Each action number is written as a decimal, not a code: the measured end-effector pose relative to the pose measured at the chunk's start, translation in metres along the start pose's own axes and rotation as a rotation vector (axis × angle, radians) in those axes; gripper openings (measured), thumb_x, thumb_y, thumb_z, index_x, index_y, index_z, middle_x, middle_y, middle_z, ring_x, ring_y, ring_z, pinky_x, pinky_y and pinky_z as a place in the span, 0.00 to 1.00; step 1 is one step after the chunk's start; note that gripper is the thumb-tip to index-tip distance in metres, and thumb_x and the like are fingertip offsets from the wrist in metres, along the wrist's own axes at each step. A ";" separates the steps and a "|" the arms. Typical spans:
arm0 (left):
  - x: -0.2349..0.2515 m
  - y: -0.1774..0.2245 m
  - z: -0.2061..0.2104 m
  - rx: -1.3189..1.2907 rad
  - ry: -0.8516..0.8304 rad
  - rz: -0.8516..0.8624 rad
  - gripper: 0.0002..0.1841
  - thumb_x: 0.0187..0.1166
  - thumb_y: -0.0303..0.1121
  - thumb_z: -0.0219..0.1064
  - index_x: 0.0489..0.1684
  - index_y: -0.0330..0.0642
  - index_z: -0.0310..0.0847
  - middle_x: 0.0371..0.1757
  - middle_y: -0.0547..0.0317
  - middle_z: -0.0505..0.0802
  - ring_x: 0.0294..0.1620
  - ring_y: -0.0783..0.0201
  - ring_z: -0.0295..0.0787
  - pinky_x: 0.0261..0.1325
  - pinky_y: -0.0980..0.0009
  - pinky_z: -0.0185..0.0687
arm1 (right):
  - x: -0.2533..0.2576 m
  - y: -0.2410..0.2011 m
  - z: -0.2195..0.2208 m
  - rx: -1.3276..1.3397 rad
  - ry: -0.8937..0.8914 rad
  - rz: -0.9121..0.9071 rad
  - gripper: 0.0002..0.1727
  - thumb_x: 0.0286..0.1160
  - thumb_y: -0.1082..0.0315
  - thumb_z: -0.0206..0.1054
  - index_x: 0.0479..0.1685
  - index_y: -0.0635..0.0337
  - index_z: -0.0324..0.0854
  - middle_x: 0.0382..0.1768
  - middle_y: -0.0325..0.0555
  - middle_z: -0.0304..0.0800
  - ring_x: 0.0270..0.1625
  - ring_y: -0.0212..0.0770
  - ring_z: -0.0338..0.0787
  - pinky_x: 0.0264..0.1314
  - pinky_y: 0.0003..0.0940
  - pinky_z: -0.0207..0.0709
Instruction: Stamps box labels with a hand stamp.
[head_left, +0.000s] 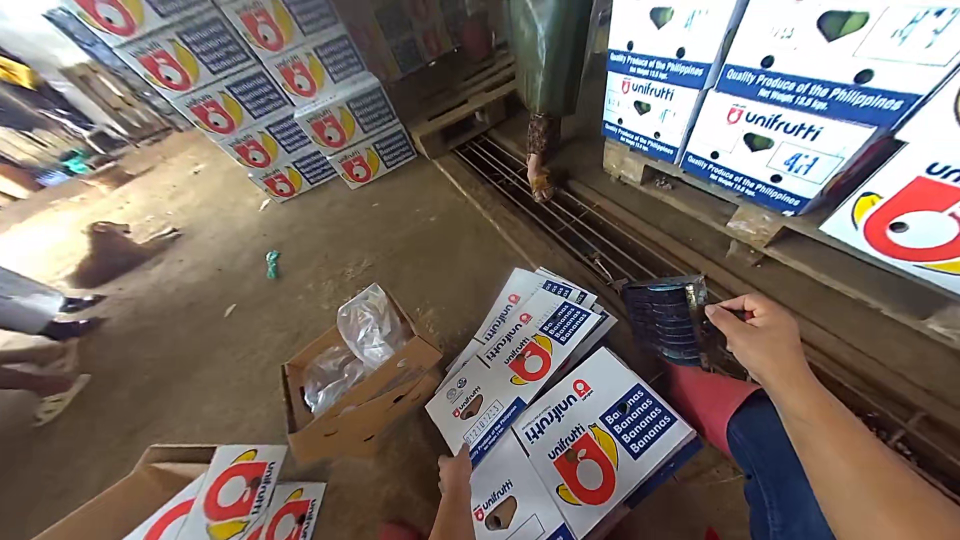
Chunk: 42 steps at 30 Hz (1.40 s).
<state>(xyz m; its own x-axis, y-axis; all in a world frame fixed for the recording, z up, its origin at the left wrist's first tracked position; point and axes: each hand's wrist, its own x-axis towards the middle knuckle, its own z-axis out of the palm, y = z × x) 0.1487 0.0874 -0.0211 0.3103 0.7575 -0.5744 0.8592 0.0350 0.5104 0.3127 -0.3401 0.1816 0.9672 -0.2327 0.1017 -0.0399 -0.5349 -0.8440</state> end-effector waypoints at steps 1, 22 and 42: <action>0.005 -0.005 0.001 0.031 -0.017 0.002 0.41 0.85 0.48 0.68 0.89 0.29 0.55 0.82 0.22 0.72 0.85 0.28 0.65 0.82 0.34 0.63 | 0.000 0.000 0.000 -0.002 0.001 0.004 0.13 0.83 0.64 0.68 0.49 0.68 0.84 0.37 0.51 0.84 0.33 0.36 0.77 0.38 0.37 0.72; -0.178 0.014 -0.144 -0.055 -0.371 0.567 0.24 0.87 0.38 0.59 0.78 0.34 0.74 0.73 0.45 0.86 0.73 0.56 0.84 0.76 0.56 0.79 | -0.007 -0.027 0.001 0.907 0.003 0.422 0.11 0.94 0.54 0.55 0.57 0.50 0.75 0.35 0.33 0.83 0.23 0.25 0.80 0.24 0.18 0.77; -0.162 -0.014 -0.111 0.520 -0.560 0.510 0.28 0.91 0.40 0.59 0.85 0.32 0.66 0.76 0.32 0.82 0.76 0.38 0.79 0.81 0.43 0.69 | -0.040 -0.023 0.040 0.625 -0.609 0.375 0.07 0.90 0.71 0.53 0.57 0.59 0.74 0.29 0.39 0.85 0.27 0.31 0.86 0.30 0.24 0.83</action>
<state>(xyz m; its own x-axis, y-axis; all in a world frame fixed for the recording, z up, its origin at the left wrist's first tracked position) 0.0411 0.0361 0.1355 0.7374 0.1696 -0.6539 0.5967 -0.6173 0.5128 0.2847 -0.2865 0.1758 0.8901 0.2573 -0.3762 -0.4036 0.0613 -0.9129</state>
